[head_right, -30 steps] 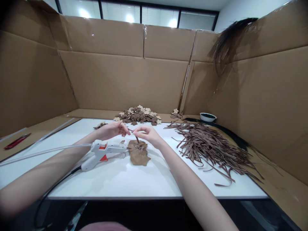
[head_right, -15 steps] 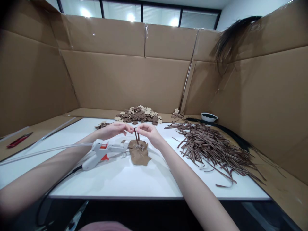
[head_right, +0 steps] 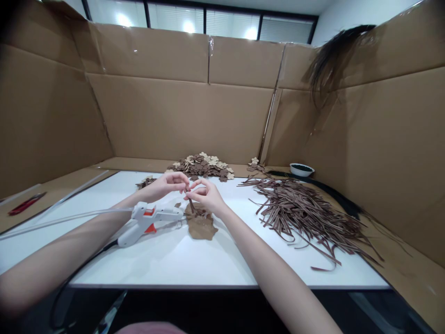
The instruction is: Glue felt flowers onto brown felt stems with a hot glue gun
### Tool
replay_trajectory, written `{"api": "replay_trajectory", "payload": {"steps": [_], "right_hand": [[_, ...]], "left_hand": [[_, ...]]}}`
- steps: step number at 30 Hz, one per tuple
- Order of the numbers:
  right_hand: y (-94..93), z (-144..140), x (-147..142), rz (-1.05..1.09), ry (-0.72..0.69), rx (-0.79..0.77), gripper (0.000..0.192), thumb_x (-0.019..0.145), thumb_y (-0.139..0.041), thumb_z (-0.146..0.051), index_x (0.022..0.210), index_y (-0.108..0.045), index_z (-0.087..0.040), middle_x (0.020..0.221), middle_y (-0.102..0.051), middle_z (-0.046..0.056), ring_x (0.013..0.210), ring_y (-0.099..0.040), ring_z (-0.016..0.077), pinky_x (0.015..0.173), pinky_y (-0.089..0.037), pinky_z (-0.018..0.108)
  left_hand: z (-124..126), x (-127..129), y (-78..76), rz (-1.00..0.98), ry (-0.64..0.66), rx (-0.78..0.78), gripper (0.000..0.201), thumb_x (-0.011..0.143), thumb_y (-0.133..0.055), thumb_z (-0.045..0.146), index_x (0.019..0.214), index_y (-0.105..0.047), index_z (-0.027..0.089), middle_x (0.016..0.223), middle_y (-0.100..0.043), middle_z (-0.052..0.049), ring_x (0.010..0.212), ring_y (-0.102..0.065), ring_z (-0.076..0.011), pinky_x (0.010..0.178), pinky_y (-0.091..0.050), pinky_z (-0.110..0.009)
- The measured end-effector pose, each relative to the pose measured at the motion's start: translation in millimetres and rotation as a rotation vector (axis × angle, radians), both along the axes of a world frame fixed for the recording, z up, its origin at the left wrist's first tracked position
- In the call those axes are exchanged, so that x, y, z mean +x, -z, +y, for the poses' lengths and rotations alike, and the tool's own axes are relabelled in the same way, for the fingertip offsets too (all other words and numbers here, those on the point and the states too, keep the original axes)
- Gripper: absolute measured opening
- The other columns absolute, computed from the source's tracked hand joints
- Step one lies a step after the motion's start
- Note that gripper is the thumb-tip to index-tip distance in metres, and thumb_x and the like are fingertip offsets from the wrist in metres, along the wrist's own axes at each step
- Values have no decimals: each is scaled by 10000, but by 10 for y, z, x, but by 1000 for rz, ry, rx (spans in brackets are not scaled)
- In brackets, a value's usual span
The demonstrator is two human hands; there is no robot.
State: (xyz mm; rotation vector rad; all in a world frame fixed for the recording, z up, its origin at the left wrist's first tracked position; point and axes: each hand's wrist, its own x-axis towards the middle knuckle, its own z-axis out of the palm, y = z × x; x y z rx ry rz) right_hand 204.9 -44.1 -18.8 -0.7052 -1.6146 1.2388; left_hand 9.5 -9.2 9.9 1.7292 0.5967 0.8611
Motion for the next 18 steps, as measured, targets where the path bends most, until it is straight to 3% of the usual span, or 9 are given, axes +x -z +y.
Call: {"api": "replay_trajectory", "payload": {"steps": [11,18], "right_hand": [[-12,-24,-3,-36,34,1,385,680,-760,-413,906,-542,-191,742,-741,57,679,-667,173,611,-440,244],[-13,-36,-4,-80,52,-36,396,658,-765,-413,891,-530,-194,722,-739,41,453,-525,98,459,-347,197]], "left_hand": [[1,14,7,-30,-22,-14,261,657,-799,187,823,-612,112,707,-691,-20,658,-650,-123,643,-486,-225],[-5,-1,-7,-24,-52,-17,247,663,-793,194,826,-625,114,692,-682,-11,635,-628,-102,609,-465,-198]]}}
